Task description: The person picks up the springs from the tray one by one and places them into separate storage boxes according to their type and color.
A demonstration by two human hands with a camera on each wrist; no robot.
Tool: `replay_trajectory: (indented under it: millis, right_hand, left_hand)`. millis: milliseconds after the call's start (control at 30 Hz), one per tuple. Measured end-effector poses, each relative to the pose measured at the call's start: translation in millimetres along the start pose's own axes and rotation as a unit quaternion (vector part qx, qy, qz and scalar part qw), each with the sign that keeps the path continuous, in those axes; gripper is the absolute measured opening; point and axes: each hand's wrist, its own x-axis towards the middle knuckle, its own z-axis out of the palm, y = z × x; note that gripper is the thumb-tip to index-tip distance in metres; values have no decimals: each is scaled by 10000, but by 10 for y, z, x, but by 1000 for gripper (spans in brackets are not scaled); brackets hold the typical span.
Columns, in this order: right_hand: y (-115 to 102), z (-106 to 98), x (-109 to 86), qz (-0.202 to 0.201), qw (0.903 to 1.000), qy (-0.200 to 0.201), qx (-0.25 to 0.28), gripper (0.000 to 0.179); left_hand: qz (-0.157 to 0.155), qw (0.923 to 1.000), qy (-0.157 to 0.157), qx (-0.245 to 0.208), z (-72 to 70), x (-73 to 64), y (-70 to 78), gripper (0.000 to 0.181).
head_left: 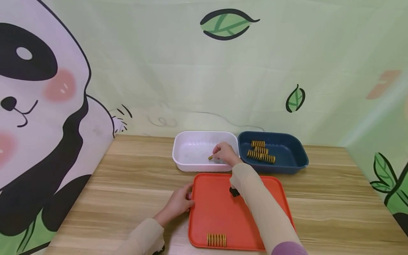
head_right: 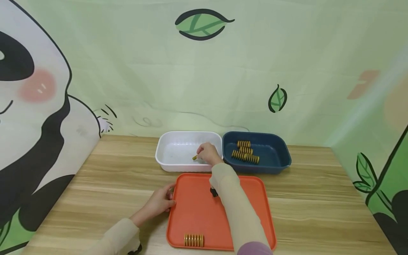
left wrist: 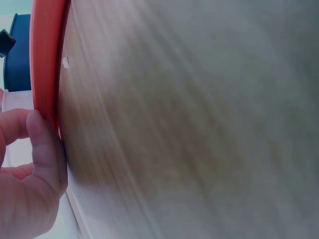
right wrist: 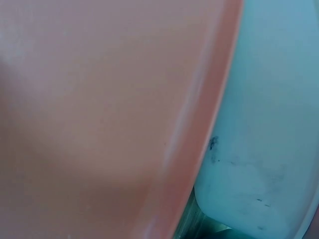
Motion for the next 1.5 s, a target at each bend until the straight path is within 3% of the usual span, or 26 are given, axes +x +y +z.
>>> replay_trajectory:
  millis: [500,867,1167,1500]
  right_hand:
    - [4,2,19,114,9996,-107,-230,8]
    - [28,7,33,-318,9958,121,-852,5]
    - [38,10,36,-341,9964,124,-770,5]
    - [7,3,7,-363,9988,327,-61,12]
  left_hand:
    - [22,10000,-12,-47,11,9,-3,62]
    - [22,10000,-11,-76,22,12,-3,62]
    - [14,10000,4,-42,26,2,2,62]
    - [-40,10000,7,-24,5,-1,7,62]
